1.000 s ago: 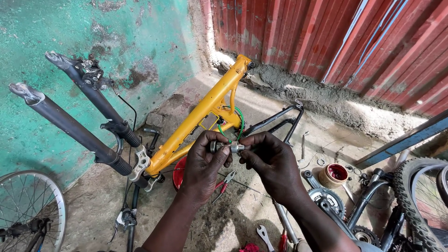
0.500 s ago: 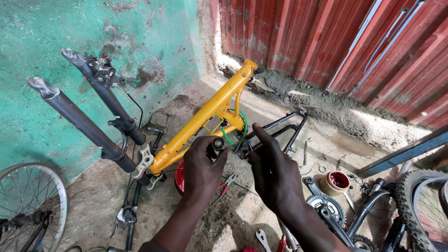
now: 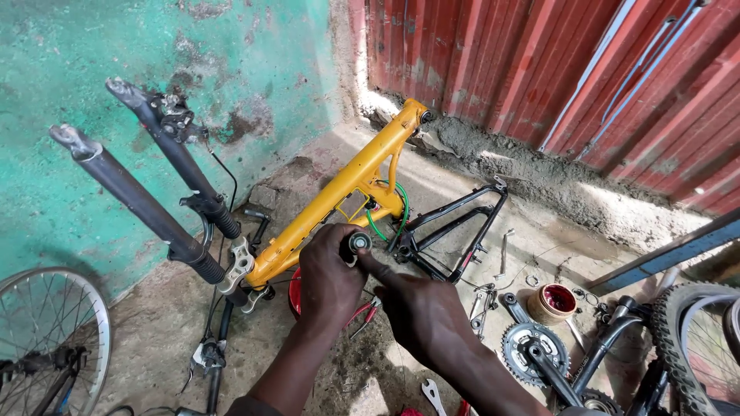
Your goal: Cleaning and inspecting bicycle headset bearings using a rag and a wrench
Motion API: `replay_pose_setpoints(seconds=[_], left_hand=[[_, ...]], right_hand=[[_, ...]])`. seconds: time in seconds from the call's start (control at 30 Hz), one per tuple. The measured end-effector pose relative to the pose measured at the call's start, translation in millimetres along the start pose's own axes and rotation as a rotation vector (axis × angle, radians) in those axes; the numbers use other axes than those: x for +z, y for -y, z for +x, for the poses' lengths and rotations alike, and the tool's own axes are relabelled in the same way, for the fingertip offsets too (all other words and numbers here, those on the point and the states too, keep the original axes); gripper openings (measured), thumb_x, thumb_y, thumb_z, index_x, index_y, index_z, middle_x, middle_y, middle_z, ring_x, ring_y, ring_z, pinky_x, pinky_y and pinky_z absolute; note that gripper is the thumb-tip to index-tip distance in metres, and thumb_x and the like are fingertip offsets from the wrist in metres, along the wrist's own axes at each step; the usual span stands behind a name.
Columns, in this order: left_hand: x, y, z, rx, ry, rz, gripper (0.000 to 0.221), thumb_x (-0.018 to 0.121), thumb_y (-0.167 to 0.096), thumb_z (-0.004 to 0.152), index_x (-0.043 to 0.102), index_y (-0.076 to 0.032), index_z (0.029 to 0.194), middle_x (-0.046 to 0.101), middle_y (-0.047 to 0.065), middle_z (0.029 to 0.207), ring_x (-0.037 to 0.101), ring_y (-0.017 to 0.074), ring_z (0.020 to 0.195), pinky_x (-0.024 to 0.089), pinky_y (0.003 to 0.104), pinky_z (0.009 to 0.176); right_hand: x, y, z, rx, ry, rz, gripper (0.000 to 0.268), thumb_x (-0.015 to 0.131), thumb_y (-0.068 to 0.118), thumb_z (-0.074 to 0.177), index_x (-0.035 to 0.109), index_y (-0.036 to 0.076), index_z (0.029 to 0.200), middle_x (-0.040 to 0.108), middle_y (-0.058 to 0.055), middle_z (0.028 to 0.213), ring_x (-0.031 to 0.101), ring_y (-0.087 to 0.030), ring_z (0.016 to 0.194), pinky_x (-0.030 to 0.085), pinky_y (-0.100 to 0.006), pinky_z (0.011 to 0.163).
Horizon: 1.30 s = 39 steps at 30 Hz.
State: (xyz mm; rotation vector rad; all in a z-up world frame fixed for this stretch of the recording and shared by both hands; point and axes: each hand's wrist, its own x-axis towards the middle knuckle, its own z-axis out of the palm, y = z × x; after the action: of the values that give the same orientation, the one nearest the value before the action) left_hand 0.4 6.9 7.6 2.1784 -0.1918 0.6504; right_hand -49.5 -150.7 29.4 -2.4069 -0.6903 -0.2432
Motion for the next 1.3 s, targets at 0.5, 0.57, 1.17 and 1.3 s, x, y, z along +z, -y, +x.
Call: replay_pose_setpoints(seconds=[0.5,0.57,1.17,1.3], left_hand=[[12.3,-2.0,-6.0,-0.282,0.378,-1.007,0.022,0.071,-0.006,0.092,0.067,-0.001,0.112,0.072,0.012,0.091,0.067,0.0136,0.078,0.058,0.025,0.07],[11.0,-3.4,-6.5,-0.301,0.403,-1.052,0.022,0.071,-0.006,0.092,0.066,-0.001,0.113,0.072,0.013,0.089,0.069,0.0143,0.077,0.058,0.025,0.068],[6.6,5.2,-10.9,-0.531,0.634,-1.396,0.021,0.068,-0.011,0.097,0.061,-0.007,0.116,0.058,0.005,0.078,0.054,0.0134,0.067,0.045,0.031,0.059],[9.1,4.7,-12.3,-0.519,0.635,-1.476,0.019,0.068,-0.008,0.098,0.061,-0.007,0.116,0.057,0.003,0.08,0.053,0.0111,0.07,0.045,0.028,0.059]], right_hand=[[-15.1,-32.2,3.0,0.238,-0.36,0.885,0.033,0.079,0.001,0.083,0.072,-0.002,0.115,0.075,-0.013,0.084,0.073,-0.016,0.075,0.064,-0.032,0.071],[-22.1,-24.6,1.8,0.226,-0.369,0.876,0.031,0.079,0.001,0.084,0.073,-0.001,0.114,0.075,-0.012,0.084,0.071,-0.015,0.076,0.063,-0.031,0.073],[-33.3,-19.1,-7.4,0.088,-0.355,0.656,0.028,0.077,-0.002,0.083,0.064,0.003,0.107,0.073,-0.005,0.089,0.065,-0.009,0.069,0.052,-0.024,0.059],[-30.2,-23.6,-8.0,0.094,-0.343,0.672,0.028,0.079,-0.001,0.082,0.062,0.004,0.105,0.07,-0.004,0.089,0.063,-0.009,0.068,0.053,-0.024,0.061]])
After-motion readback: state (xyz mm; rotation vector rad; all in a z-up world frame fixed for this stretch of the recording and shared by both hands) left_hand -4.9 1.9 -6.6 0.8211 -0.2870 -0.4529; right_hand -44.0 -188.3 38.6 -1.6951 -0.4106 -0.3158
